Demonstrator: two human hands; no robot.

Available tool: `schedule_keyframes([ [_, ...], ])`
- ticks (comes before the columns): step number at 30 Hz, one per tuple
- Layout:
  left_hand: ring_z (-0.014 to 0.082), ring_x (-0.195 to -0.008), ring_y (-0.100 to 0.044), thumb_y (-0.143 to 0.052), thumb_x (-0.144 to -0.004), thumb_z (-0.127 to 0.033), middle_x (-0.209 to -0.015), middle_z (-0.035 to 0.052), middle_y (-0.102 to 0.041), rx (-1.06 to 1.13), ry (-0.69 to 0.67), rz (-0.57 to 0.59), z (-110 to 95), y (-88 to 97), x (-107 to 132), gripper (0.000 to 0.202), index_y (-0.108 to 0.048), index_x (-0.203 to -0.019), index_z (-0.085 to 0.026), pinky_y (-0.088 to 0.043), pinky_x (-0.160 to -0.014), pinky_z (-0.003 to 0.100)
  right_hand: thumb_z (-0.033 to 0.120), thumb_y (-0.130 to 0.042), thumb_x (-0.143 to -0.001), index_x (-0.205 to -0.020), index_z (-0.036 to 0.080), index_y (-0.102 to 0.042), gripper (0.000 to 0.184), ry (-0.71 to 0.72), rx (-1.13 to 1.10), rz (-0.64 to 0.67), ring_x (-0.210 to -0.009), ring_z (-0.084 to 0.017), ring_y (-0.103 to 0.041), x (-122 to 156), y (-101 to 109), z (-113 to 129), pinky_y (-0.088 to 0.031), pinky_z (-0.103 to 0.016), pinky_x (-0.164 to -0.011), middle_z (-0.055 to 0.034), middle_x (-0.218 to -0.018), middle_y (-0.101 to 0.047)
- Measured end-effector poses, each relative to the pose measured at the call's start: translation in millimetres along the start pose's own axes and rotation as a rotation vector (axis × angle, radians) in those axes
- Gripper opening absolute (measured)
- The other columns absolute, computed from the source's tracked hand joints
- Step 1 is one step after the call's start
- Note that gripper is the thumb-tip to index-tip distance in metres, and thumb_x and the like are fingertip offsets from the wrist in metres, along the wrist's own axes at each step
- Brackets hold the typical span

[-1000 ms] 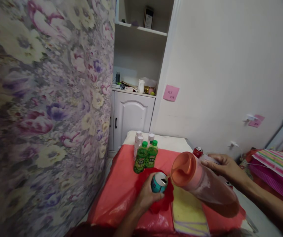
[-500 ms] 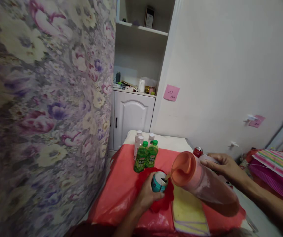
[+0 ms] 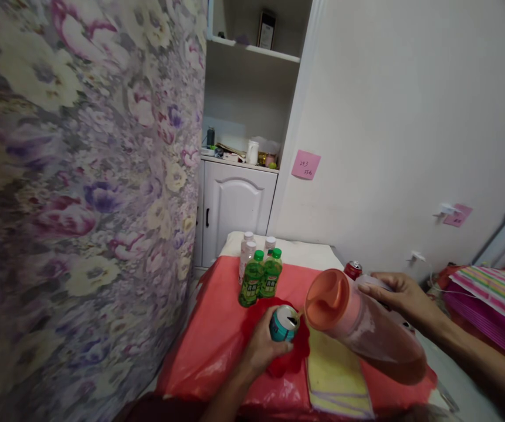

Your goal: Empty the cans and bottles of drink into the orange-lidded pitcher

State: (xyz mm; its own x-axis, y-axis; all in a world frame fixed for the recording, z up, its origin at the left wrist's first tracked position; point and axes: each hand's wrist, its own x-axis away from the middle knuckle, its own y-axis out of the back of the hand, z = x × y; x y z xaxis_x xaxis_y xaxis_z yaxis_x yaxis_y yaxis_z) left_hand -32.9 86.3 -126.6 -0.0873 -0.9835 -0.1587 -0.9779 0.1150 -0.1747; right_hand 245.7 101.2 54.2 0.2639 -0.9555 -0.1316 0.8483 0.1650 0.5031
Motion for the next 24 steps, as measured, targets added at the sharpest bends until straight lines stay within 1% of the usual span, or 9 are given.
schedule_keyframes([
  [5,0.0245,-0.094,-0.063,-0.075,-0.049,-0.009,-0.105,0.0017,-0.072,-0.006,-0.010,-0.009,-1.1,0.2,-0.6,0.066,-0.065,-0.112,-0.022,-0.049,-0.083,0.034,0.067,-0.072,-0.073,-0.061,0.021,-0.055,0.051,-0.017,-0.007,0.003,-0.052,-0.011,-0.038,-0.1,-0.6,-0.1,-0.028,-0.027,-0.051,0.0054,-0.053,-0.044],
  [10,0.0248,-0.093,-0.063,-0.076,-0.048,-0.008,-0.103,0.0008,-0.073,-0.012,-0.003,-0.008,-2.6,-0.8,-0.5,0.065,-0.065,-0.111,-0.023,-0.049,-0.082,0.034,0.069,-0.071,-0.072,-0.061,0.022,-0.052,0.053,-0.039,-0.008,0.010,-0.051,-0.011,-0.038,1.0,-1.5,0.9,-0.027,-0.027,-0.051,0.0059,-0.052,-0.044],
  [15,0.0245,-0.095,-0.063,-0.075,-0.049,-0.008,-0.105,0.0020,-0.072,-0.010,-0.013,-0.002,-3.0,-0.9,0.1,0.065,-0.065,-0.112,-0.022,-0.049,-0.085,0.035,0.071,-0.069,-0.074,-0.059,0.022,-0.048,0.055,-0.023,0.015,0.015,-0.050,-0.011,-0.036,-0.6,-1.4,-0.7,-0.026,-0.028,-0.051,0.0060,-0.051,-0.041],
  [21,0.0239,-0.095,-0.064,-0.075,-0.051,-0.009,-0.106,0.0017,-0.072,-0.004,-0.016,0.004,-0.4,0.5,-1.0,0.065,-0.064,-0.113,-0.022,-0.049,-0.085,0.034,0.070,-0.071,-0.073,-0.059,0.020,-0.051,0.055,-0.031,-0.008,0.011,-0.050,-0.010,-0.036,-1.9,-1.4,-2.3,-0.024,-0.027,-0.050,0.0060,-0.050,-0.040],
  [24,0.0236,-0.094,-0.063,-0.075,-0.050,-0.009,-0.105,0.0012,-0.072,-0.008,-0.009,0.003,-1.4,0.7,-0.7,0.065,-0.064,-0.113,-0.023,-0.049,-0.083,0.034,0.067,-0.071,-0.075,-0.060,0.021,-0.051,0.053,-0.029,-0.026,0.014,-0.050,-0.010,-0.036,-1.5,-1.4,-2.2,-0.024,-0.027,-0.051,0.0060,-0.051,-0.041],
])
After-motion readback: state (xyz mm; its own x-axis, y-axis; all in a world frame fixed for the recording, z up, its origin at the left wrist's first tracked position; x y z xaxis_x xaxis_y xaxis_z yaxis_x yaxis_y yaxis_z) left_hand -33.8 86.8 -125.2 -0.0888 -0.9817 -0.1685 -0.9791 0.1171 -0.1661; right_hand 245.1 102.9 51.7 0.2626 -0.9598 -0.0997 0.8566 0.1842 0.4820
